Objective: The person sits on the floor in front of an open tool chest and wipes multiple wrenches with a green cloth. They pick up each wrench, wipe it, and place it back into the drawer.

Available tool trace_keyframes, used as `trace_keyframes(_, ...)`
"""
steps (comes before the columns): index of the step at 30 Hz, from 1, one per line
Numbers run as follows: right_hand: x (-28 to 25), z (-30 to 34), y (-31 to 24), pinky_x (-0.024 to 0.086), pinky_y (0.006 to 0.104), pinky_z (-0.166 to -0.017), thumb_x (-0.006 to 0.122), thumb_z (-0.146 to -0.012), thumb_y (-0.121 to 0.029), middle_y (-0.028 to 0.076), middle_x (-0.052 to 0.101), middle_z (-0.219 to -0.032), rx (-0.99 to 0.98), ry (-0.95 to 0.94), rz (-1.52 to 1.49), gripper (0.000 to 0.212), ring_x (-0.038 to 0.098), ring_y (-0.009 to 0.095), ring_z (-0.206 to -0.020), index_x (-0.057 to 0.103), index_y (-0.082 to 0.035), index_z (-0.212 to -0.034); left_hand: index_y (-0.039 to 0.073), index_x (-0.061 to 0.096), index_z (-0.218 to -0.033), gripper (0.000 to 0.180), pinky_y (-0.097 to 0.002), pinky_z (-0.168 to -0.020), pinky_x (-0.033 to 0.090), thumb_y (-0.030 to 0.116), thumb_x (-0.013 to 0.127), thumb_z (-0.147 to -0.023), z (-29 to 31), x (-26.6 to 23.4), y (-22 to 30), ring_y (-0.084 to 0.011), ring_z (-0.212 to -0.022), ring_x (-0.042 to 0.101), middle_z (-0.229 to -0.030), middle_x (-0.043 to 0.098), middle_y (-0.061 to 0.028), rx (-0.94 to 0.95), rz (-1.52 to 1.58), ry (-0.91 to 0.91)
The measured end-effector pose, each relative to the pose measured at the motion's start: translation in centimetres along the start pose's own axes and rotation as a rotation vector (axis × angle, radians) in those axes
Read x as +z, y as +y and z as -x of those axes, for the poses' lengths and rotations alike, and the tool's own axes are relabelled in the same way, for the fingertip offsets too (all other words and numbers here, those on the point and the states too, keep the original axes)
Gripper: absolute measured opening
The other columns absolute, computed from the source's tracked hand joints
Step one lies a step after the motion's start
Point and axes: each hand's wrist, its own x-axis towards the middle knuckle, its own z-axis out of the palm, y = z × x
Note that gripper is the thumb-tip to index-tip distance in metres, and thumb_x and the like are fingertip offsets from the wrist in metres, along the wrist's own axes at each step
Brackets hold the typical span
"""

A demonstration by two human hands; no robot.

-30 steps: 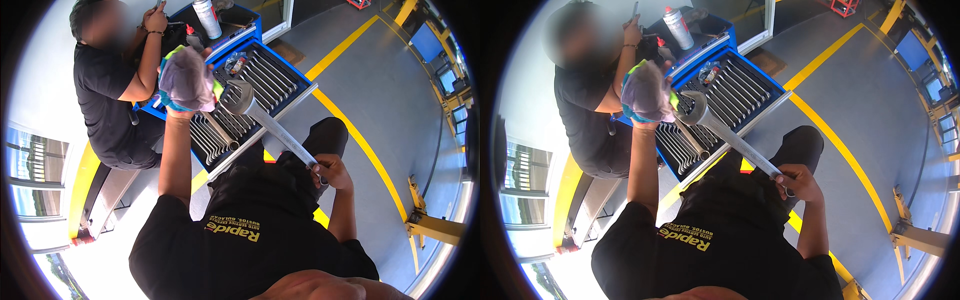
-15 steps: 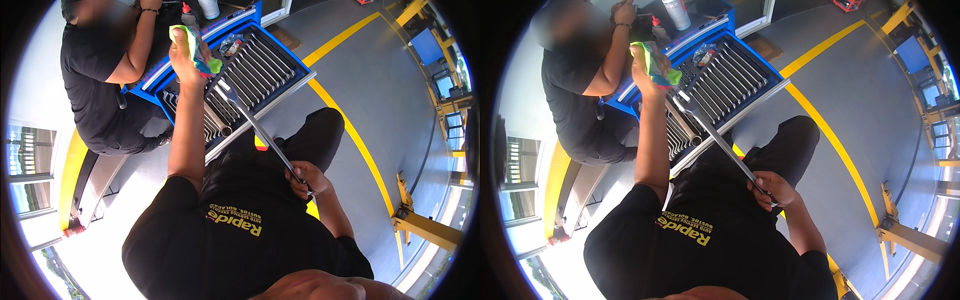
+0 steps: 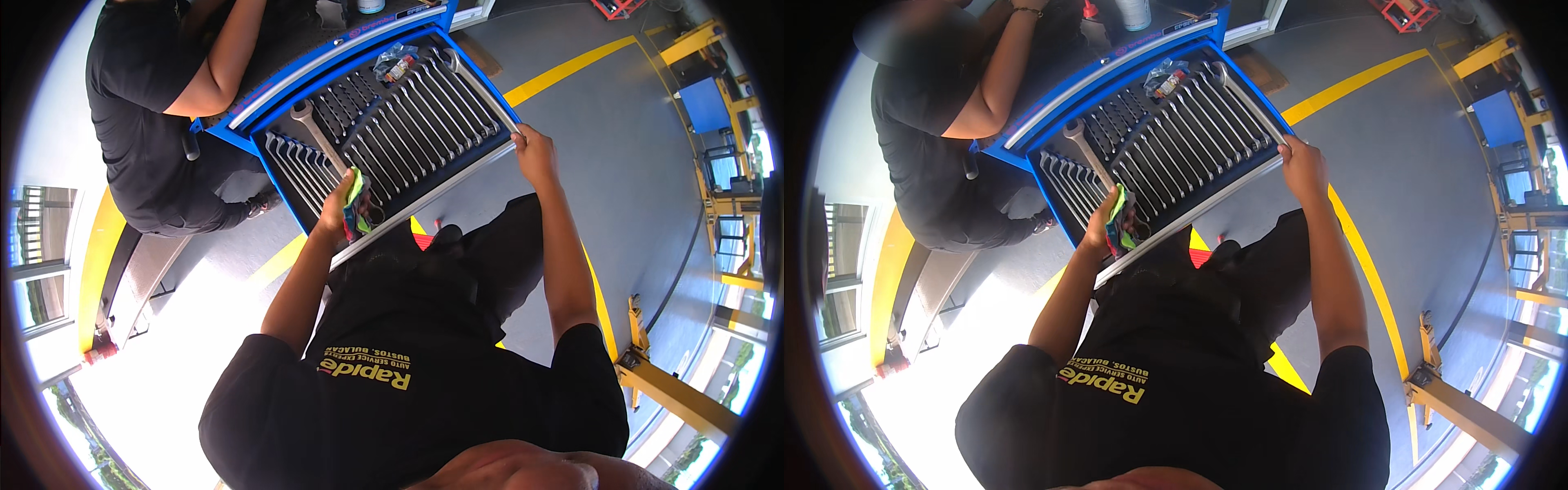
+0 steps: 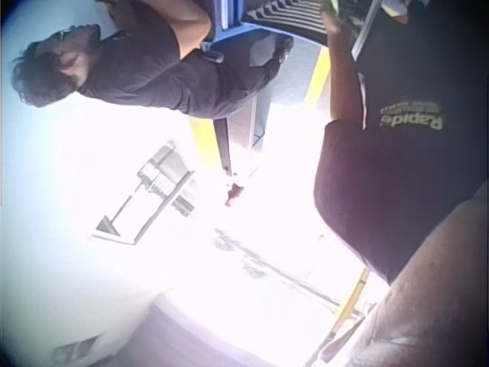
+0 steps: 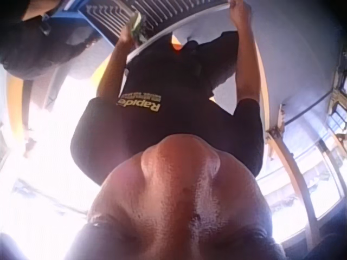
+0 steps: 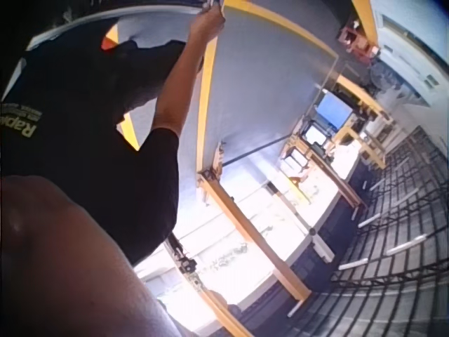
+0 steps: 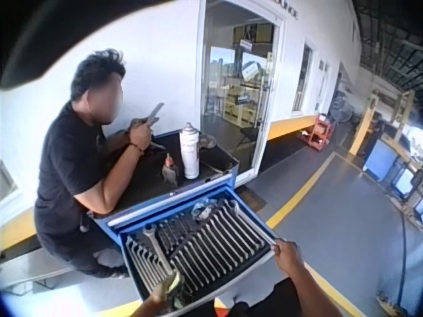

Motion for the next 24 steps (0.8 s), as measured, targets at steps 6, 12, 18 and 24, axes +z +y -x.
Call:
trace_keyframes(6,5.8,-9.9,-1.4,0.054,0.0492,-0.077,0.061,-0.098,-0.027,0.018,0.071,-0.098,0.041,-0.027,0.092,0.023,0.067,0.041,-0.093,0.068,-0.014,-0.115,0.008,0.058,-0.088,0.052,-0.0295,-0.057,0.044,0.056,0.043,-0.103,-0.7,-4.1,-0.4,-0.0138,-0.055,0.05,-0.072,0.056,-0.0048,0.027,0.034,-0.081)
trace_keyframes(12,8.2,-16.0,-0.6,0.054,0.049,-0.078,0.06,-0.098,-0.027,0.017,0.071,-0.097,-0.054,-0.11,0.121,0.023,0.067,0.04,-0.092,0.068,-0.013,-0.114,0.007,0.06,-0.09,0.053,-0.0288,-0.055,0.044,0.056,0.043,-0.103,-2.2,-4.1,1.5,-0.0141,-0.056,0.051,-0.074,0.058,-0.0047,-0.021,0.048,-0.085)
trace_keyframes(18,11.7,-15.7,0.7,0.054,0.0452,-0.086,0.061,-0.098,-0.026,0.013,0.068,-0.105,-0.076,-0.049,0.28,0.024,0.066,0.035,-0.098,0.07,-0.01,-0.113,0.006,0.062,-0.096,0.053,-0.0276,-0.056,0.046,0.056,0.044,-0.102,-2.4,-4.1,1.8,-0.0136,-0.058,0.054,-0.075,0.06,-0.0046,-0.074,0.029,-0.001)
trace_keyframes(24,9.8,-12.0,1.9,0.054,0.0442,-0.081,0.067,-0.094,-0.027,0.012,0.069,-0.096,0.054,-0.039,0.136,0.019,0.066,0.033,-0.087,0.07,-0.009,-0.1,0.007,0.063,-0.1,0.051,-0.0265,-0.058,0.048,0.055,0.047,-0.102,-1.1,-4.3,1.1,-0.0122,-0.065,0.059,-0.08,0.063,-0.0035,-0.13,0.009,0.002)
